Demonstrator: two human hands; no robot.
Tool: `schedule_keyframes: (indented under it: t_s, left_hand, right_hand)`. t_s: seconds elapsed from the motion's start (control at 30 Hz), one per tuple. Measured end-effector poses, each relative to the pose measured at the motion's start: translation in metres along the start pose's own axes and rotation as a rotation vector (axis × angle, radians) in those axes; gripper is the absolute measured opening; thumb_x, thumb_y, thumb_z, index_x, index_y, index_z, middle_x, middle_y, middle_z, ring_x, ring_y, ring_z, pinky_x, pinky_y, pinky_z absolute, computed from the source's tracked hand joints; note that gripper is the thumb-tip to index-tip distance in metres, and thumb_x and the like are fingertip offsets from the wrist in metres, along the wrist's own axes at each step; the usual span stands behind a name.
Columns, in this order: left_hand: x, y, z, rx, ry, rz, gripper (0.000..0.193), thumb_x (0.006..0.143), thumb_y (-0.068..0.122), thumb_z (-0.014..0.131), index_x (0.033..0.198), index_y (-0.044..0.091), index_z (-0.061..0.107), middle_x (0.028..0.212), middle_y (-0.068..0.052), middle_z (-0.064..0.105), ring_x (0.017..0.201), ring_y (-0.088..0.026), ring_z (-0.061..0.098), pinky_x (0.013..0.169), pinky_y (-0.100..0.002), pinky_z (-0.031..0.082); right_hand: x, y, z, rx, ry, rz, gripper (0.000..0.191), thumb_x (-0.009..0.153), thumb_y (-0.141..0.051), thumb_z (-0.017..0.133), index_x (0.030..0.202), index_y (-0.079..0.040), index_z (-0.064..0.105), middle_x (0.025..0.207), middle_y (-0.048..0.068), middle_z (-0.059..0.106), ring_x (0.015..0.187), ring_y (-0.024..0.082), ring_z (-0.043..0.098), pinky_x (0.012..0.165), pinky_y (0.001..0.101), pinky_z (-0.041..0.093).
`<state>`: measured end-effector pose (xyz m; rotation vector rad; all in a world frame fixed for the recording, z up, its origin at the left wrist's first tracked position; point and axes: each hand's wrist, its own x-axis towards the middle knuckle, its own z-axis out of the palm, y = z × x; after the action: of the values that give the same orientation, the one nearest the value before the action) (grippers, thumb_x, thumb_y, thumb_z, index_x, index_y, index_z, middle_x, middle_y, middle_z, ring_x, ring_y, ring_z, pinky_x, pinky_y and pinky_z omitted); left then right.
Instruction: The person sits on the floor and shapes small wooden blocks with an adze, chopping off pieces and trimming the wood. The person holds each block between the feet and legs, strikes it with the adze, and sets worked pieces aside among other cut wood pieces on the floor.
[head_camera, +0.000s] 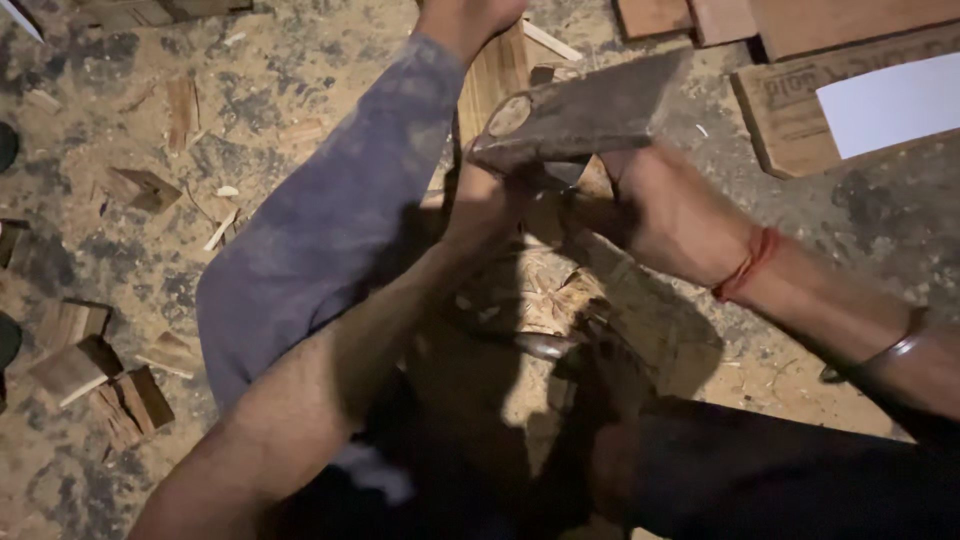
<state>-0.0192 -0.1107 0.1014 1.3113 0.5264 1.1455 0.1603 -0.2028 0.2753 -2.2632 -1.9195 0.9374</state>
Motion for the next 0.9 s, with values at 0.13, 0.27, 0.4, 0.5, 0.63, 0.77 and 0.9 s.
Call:
schedule_keyframes:
  t_s: [0.13, 0.27, 0.4, 0.5, 0.63, 0.77, 0.9]
  left_hand:
    - [-0.006, 0.011, 0.002, 0.113, 0.083, 0.016, 0.052, 0.088, 0.004, 0.066, 0.137, -0.002, 0.049, 0.115, -0.008, 0.066, 0.101, -0.016, 0.064, 0.089, -0.029, 0.055]
    - [-0.008, 0.01, 0.002, 0.283, 0.207, -0.009, 0.067, 0.084, 0.009, 0.086, 0.136, -0.004, 0.045, 0.112, -0.007, 0.064, 0.101, -0.016, 0.064, 0.086, -0.03, 0.054]
    - [-0.005, 0.009, -0.007, 0.028, 0.164, -0.236, 0.047, 0.084, 0.006, 0.074, 0.125, -0.008, 0.054, 0.095, -0.009, 0.064, 0.084, -0.018, 0.064, 0.074, -0.033, 0.056]
    - [-0.009, 0.021, -0.019, 0.104, 0.159, -0.287, 0.037, 0.087, 0.006, 0.073, 0.118, -0.005, 0.055, 0.092, -0.009, 0.064, 0.082, -0.019, 0.064, 0.073, -0.035, 0.055]
    - [-0.033, 0.05, -0.021, 0.309, 0.002, -0.192, 0.024, 0.091, 0.007, 0.071, 0.108, -0.002, 0.058, 0.089, -0.01, 0.063, 0.08, -0.021, 0.063, 0.073, -0.036, 0.054]
    - [-0.048, 0.076, -0.008, 0.534, -0.279, 0.094, 0.012, 0.094, 0.008, 0.069, 0.099, 0.002, 0.06, 0.085, -0.01, 0.063, 0.078, -0.023, 0.063, 0.072, -0.038, 0.053]
    - [0.008, 0.082, -0.013, 0.246, 0.126, -0.022, 0.012, 0.101, 0.011, 0.065, 0.094, 0.004, 0.059, 0.08, -0.01, 0.063, 0.072, -0.023, 0.063, 0.068, -0.039, 0.053]
  right_hand:
    - [-0.002, 0.007, 0.006, 0.047, 0.185, -0.324, 0.053, 0.076, 0.02, 0.045, 0.123, 0.002, 0.061, 0.086, 0.015, 0.061, 0.053, 0.017, 0.049, 0.042, 0.0303, 0.047]
    - [-0.024, 0.013, -0.014, -0.038, 0.279, -0.241, 0.028, 0.087, 0.016, 0.049, 0.098, 0.004, 0.072, 0.088, 0.008, 0.068, 0.043, 0.017, 0.05, 0.039, 0.0313, 0.045]
    - [-0.019, 0.005, -0.018, -0.273, 0.644, -1.006, 0.009, 0.098, -0.008, 0.067, 0.097, 0.001, 0.07, 0.079, 0.011, 0.066, 0.064, 0.014, 0.059, 0.06, 0.0301, 0.049]
    - [-0.004, -0.012, -0.011, 0.065, -0.067, -0.231, 0.027, 0.1, -0.026, 0.064, 0.085, -0.006, 0.074, 0.062, 0.004, 0.063, 0.046, 0.013, 0.055, 0.043, 0.0324, 0.048]
    - [-0.002, -0.016, -0.004, 0.254, 0.002, -0.284, 0.024, 0.095, -0.026, 0.072, 0.105, -0.004, 0.069, 0.074, 0.012, 0.069, 0.062, 0.019, 0.061, 0.058, 0.0352, 0.051]
    - [-0.007, 0.022, 0.025, 1.088, -0.022, -0.445, 0.038, 0.089, -0.019, 0.073, 0.124, -0.005, 0.063, 0.107, 0.005, 0.071, 0.094, 0.015, 0.066, 0.082, 0.0314, 0.058]
    - [0.006, 0.077, 0.057, 1.848, -0.2, -0.6, 0.021, 0.094, -0.022, 0.069, 0.102, -0.003, 0.065, 0.105, 0.012, 0.071, 0.108, 0.023, 0.067, 0.103, 0.038, 0.057]
